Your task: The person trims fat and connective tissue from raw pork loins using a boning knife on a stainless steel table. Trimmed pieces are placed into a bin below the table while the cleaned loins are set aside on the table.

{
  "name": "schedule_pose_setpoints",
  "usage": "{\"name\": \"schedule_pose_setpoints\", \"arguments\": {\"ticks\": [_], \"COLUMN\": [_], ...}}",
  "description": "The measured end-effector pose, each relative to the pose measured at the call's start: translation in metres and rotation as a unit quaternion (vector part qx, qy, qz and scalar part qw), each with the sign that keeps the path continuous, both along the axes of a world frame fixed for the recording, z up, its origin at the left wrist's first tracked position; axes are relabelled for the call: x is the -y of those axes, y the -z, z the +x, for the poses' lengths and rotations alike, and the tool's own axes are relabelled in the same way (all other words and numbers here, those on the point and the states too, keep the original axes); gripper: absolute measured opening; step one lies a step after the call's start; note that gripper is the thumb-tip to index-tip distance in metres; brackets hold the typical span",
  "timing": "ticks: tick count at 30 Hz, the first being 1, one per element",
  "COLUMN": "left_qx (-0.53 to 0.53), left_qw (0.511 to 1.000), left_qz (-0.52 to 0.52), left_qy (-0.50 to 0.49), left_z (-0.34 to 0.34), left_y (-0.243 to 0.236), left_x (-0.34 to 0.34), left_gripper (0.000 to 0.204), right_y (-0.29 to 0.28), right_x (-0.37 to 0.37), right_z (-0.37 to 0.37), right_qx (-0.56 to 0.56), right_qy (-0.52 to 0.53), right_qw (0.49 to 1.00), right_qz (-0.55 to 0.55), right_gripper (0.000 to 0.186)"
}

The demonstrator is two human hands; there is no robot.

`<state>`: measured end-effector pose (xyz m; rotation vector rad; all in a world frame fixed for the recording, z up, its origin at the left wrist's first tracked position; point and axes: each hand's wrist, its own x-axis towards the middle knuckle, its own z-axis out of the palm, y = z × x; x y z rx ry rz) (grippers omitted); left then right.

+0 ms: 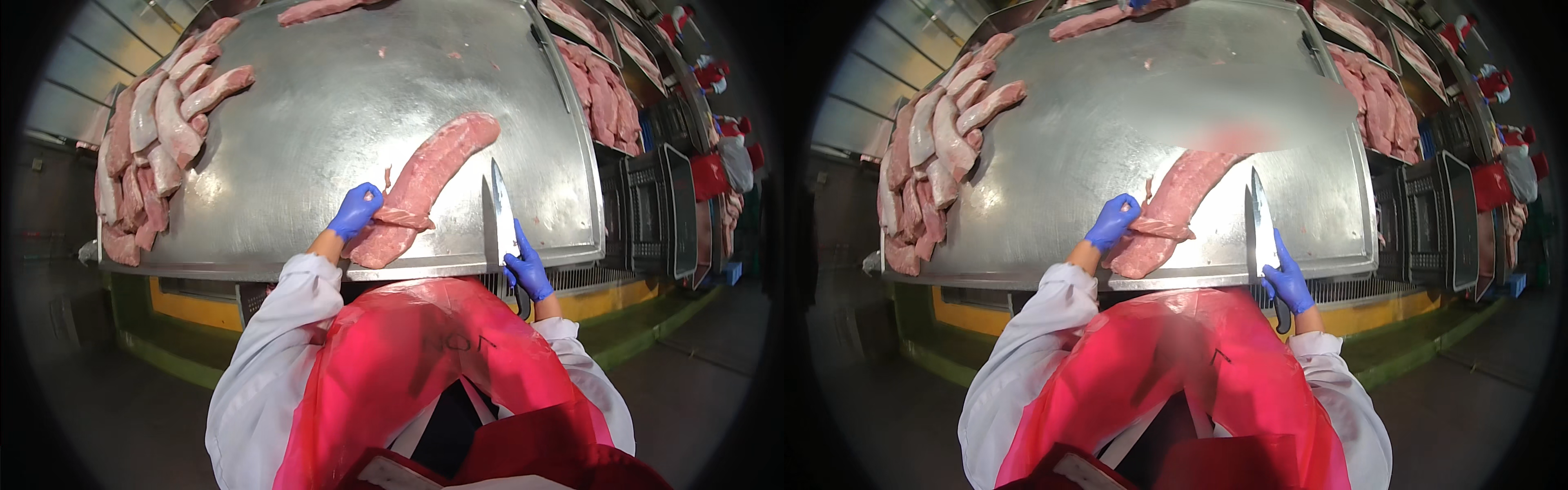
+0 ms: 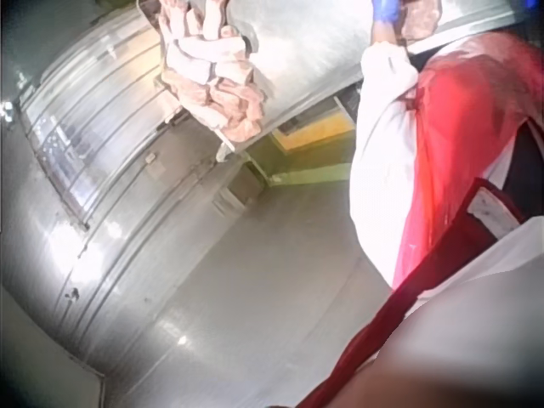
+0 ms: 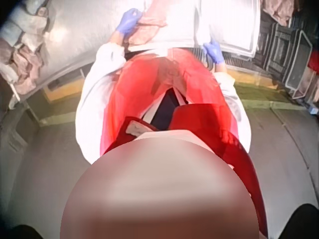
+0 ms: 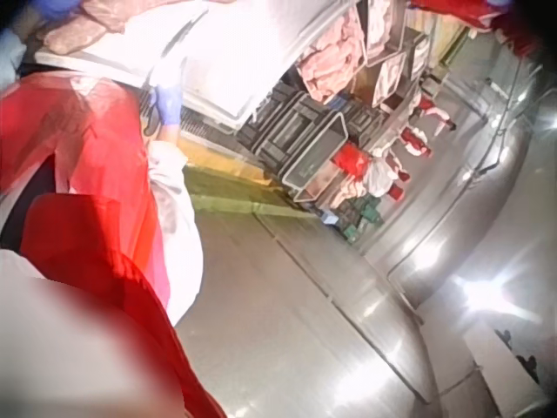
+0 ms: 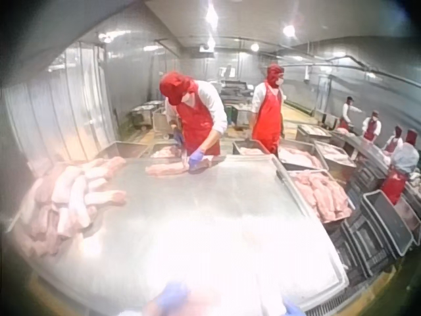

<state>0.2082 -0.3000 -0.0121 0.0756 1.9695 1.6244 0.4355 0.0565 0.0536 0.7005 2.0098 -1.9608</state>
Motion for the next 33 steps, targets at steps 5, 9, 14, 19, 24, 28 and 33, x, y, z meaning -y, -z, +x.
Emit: {"name": "schedule_pose_setpoints", "arguments": {"ticks": [5, 9, 14, 19, 24, 28, 33], "left_qx": [0.030, -0.068, 0.041, -0.145, -0.404, -0.259, 0.035], "left_qw": [0.989, 0.982, 0.962, 0.856, 0.810, 0.846, 0.994], "left_qz": [0.109, 0.047, -0.222, -0.493, -0.424, -0.466, -0.099], "left_qy": [-0.097, -0.169, -0.153, 0.055, 0.019, 0.023, 0.038], "left_z": [0.077, 0.151, 0.251, 0.202, 0.063, -0.025, -0.085], "left_y": [-0.143, -0.125, -0.031, 0.000, -0.018, 0.019, 0.032], "left_x": [0.069, 0.166, 0.268, 0.179, -0.090, -0.170, -0.114], "left_gripper": [0.016, 0.019, 0.026, 0.065, 0.089, 0.095, 0.052], "right_y": [0.007, 0.007, 0.020, 0.051, 0.028, 0.030, 0.077], "right_x": [-0.011, -0.033, -0.066, -0.121, -0.174, -0.213, -0.241], "right_z": [-0.034, -0.052, -0.056, -0.034, -0.012, 0.020, 0.078], "right_qx": [-0.005, -0.004, -0.020, -0.043, 0.008, -0.011, -0.026], "right_qy": [-0.026, -0.052, -0.047, -0.011, 0.015, 0.026, 0.133], "right_qw": [0.998, 0.997, 0.999, 0.999, 1.000, 0.996, 0.991], "right_qz": [0.050, 0.058, 0.013, 0.029, 0.000, 0.087, -0.004], "right_gripper": [0.086, 0.086, 0.087, 0.088, 0.086, 0.088, 0.090]}}
